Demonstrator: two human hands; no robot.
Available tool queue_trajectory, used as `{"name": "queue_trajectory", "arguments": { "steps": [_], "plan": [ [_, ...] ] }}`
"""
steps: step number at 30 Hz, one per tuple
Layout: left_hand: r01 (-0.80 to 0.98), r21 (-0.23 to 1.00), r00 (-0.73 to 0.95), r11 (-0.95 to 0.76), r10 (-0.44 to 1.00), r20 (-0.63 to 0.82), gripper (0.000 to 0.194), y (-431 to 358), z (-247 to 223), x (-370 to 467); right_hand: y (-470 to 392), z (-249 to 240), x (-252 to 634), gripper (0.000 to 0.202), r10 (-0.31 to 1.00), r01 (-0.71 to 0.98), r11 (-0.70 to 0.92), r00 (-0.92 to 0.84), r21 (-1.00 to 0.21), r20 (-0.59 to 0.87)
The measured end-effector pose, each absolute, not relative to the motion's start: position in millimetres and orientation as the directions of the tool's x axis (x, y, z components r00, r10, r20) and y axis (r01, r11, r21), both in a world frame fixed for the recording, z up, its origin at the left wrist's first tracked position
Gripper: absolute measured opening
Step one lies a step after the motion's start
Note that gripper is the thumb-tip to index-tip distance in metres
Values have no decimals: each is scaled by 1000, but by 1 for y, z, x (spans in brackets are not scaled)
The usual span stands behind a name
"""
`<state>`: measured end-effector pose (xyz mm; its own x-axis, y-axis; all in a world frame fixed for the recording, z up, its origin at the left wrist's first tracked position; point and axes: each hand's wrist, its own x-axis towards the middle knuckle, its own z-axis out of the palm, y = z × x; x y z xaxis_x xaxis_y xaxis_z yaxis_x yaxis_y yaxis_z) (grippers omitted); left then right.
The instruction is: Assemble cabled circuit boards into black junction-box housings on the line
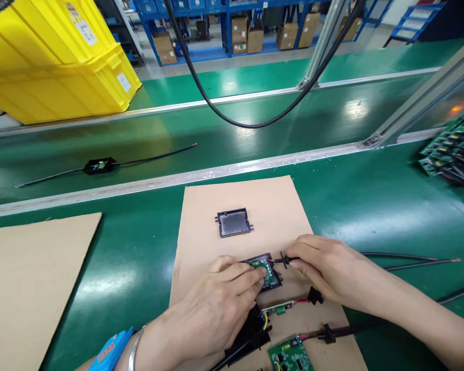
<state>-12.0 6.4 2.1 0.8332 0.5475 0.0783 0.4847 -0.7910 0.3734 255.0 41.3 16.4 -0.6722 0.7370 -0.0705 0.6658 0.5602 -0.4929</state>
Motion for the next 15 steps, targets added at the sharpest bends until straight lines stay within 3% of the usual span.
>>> {"name": "queue_trajectory", "arguments": {
  "steps": [5, 10, 15],
  "plan": [
    [482, 389, 830, -785, 551, 83, 31, 7, 3, -10, 32, 19, 234, 22, 689, 641, 603, -719, -476, -96],
    [488, 370, 835, -791, 547, 67, 31, 6, 1, -10, 44, 30, 222, 22, 656, 713, 519, -686, -471, -315],
    [484, 337, 850, -807, 526, 37, 31, 6, -1, -10, 77, 34, 216, 28, 538, 724, 471, -689, -504, -486]
  ]
}}
